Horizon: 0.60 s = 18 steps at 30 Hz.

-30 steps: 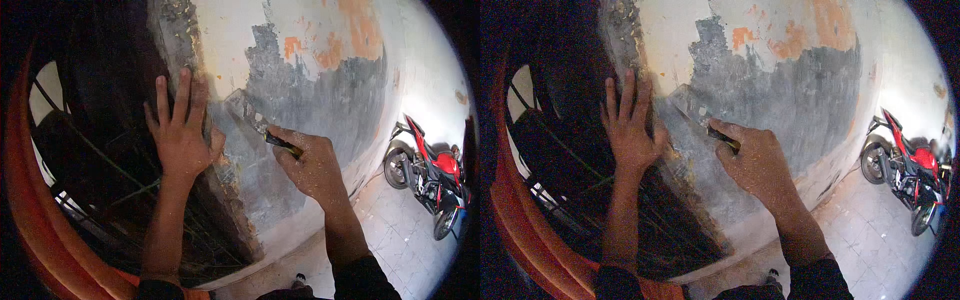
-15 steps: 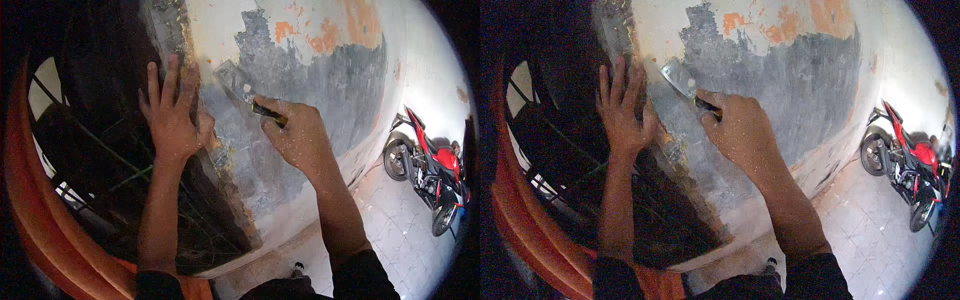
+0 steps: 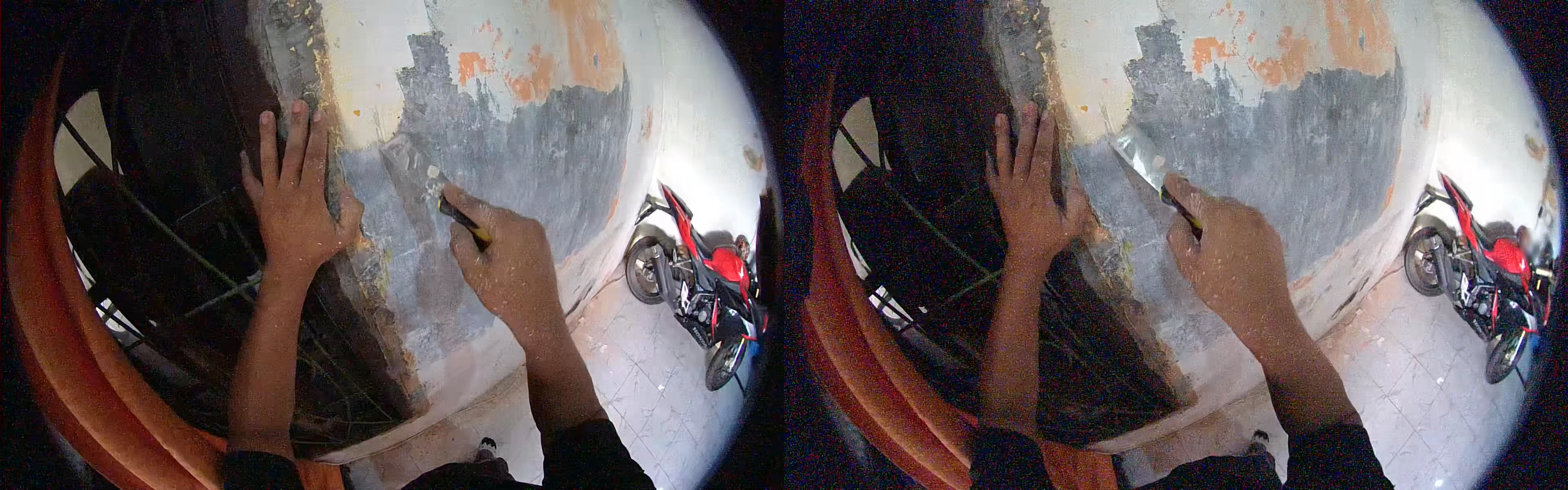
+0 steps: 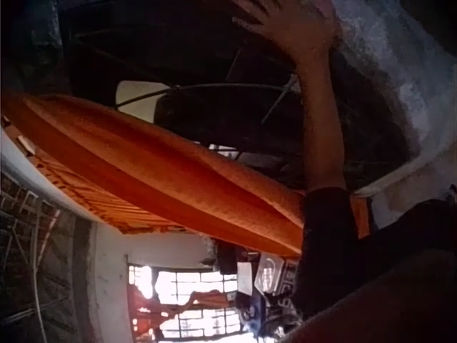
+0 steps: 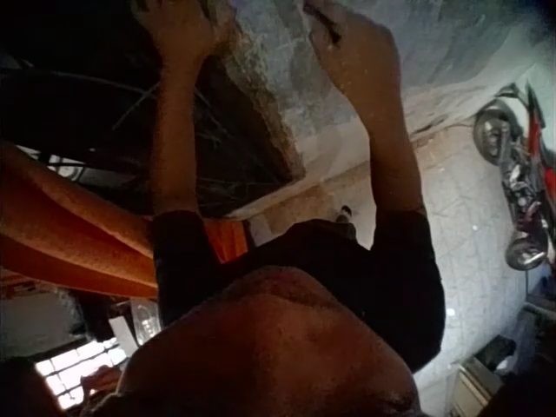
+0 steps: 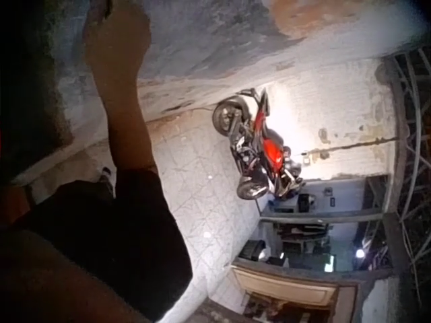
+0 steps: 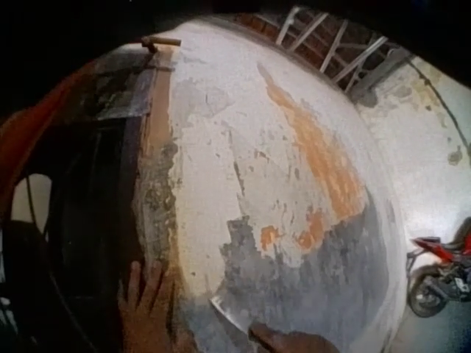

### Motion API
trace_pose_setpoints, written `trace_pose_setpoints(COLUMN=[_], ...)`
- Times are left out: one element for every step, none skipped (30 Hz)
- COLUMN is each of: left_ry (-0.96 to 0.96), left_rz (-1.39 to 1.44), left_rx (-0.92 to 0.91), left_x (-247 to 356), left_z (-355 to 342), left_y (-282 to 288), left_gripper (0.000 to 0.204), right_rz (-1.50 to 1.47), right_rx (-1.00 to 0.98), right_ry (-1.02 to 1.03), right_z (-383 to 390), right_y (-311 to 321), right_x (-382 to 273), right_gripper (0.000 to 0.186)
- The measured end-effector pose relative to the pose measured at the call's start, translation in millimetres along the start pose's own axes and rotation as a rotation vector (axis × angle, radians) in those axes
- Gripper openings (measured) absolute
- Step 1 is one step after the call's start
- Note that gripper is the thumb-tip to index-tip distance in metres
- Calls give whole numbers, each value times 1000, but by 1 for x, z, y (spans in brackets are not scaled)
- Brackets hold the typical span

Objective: Scraping old paint and plaster off a wall using a putty knife.

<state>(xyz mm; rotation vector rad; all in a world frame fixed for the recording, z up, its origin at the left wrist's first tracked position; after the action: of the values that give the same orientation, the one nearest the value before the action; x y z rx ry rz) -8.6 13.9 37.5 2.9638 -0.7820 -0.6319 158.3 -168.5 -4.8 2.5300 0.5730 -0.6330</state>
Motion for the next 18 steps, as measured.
trace_pose_setpoints(left_ry=[0,15,31,32,25,15,14,30,46,45,36,29,30,33,33,34,19,3], left_rz=[2,-11,-20,-16,-9,-11,-16,-27,-31,-31,-41,-41,-31,-13,-3,-21,-33,-30], left_rx=[1,-34,-65,-62,-43,-35,-43,-47,-47,-49,-44,-34,-31,-38,-40,-44,-46,-41], left_x=[2,3,6,9,11,10,9,7,6,5,5,8,11,14,13,8,4,4], left_z=[1,3,0,-2,-5,-3,-3,-3,-3,-2,-1,-3,-4,-4,-7,-4,-1,0], left_y=[-1,-2,-1,-2,-2,-1,0,2,2,1,1,1,1,0,0,1,1,0], left_gripper=[99,98,97,97,97,97,97,96,96,96,95,95,95,95,95,95,95,96], right_rz=[2,60,122,110,115,92,69,42,42,23,4,13,-9,-30,-28,-35,-41,-7], right_rx=[2,-13,-26,-3,0,-8,-15,-32,-33,-28,-22,-19,1,22,30,25,21,19], right_ry=[-1,-55,-108,-54,-54,-10,33,-7,-10,-21,-31,-34,-25,-15,-11,-26,-41,-52], right_z=[3,4,4,1,-2,-3,-3,0,0,-1,-3,-7,-15,-19,-18,-13,-6,-1], right_y=[-4,-10,-9,-2,4,5,4,1,-3,-8,-13,-15,-17,-16,-8,-3,0,0], right_x=[3,3,3,7,13,17,18,15,14,13,12,12,13,14,9,5,4,6], right_gripper=[41,40,40,40,40,41,42,41,41,41,40,40,40,40,40,40,40,42])
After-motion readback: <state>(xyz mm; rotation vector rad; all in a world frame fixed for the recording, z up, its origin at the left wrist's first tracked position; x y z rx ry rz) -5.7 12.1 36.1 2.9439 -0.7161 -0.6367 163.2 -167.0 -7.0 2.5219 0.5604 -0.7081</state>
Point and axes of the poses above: each hand's wrist, its own z-axis away from the middle knuckle, its own y-axis out of the back of the hand, x = y × z, the point moved 2 cm from there along -z, towards the middle knuckle, and after that the axes turned 11 degrees about -z, right-handed, at the moved point
